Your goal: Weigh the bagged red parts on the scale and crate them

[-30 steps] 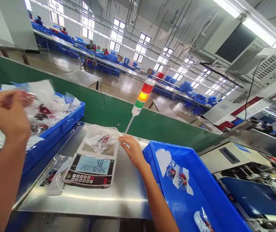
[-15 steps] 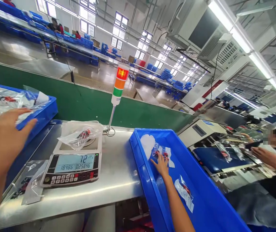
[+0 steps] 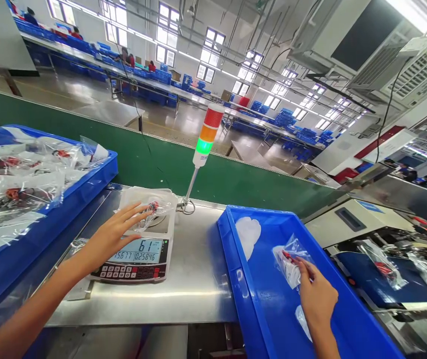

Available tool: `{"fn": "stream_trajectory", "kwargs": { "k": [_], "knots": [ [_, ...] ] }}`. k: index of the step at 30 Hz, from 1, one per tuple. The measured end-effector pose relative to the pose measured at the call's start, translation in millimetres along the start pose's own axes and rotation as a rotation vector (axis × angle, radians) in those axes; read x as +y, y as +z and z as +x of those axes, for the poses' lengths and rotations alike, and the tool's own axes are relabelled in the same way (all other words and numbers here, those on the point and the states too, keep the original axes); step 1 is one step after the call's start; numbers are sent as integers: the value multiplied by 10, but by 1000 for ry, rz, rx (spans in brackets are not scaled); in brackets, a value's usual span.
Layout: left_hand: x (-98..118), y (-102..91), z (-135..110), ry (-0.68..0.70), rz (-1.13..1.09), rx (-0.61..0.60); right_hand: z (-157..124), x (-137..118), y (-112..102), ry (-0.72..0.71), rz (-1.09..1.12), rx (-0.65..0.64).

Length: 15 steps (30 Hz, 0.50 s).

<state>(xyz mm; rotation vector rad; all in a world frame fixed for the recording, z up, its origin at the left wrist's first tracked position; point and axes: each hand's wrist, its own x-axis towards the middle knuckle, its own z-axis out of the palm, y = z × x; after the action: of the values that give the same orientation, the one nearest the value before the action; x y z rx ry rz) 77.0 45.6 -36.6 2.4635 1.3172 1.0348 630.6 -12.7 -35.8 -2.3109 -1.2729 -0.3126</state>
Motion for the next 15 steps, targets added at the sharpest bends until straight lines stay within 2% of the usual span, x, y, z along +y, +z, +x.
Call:
{"fn": "stream_trajectory", "kwargs": {
  "k": [2,4,7,9,10,12,15],
  "knots": [
    [-86,80,164,-68,-106,74,-65,-439,-277,-138,218,66],
    [-135,86,351,-242,-257,276,-165,-1039,-439,-314,408,39],
    [-191,-87,577,-527,-594,663,-303,-2018,-405,-577,587,-155],
    [-249,-319,639,-597,-745,855,-369,-2592,-235,-757,651,-263],
    [-286,-463,638,-592,-741,932,-400,-2835,-124,-849,659,-294],
    [-375,-784,581,-540,-583,1069,-472,-3213,109,-1031,622,-336],
    [-559,-1254,418,-471,-179,1195,-613,-3456,383,-1236,512,-401]
  ]
}}
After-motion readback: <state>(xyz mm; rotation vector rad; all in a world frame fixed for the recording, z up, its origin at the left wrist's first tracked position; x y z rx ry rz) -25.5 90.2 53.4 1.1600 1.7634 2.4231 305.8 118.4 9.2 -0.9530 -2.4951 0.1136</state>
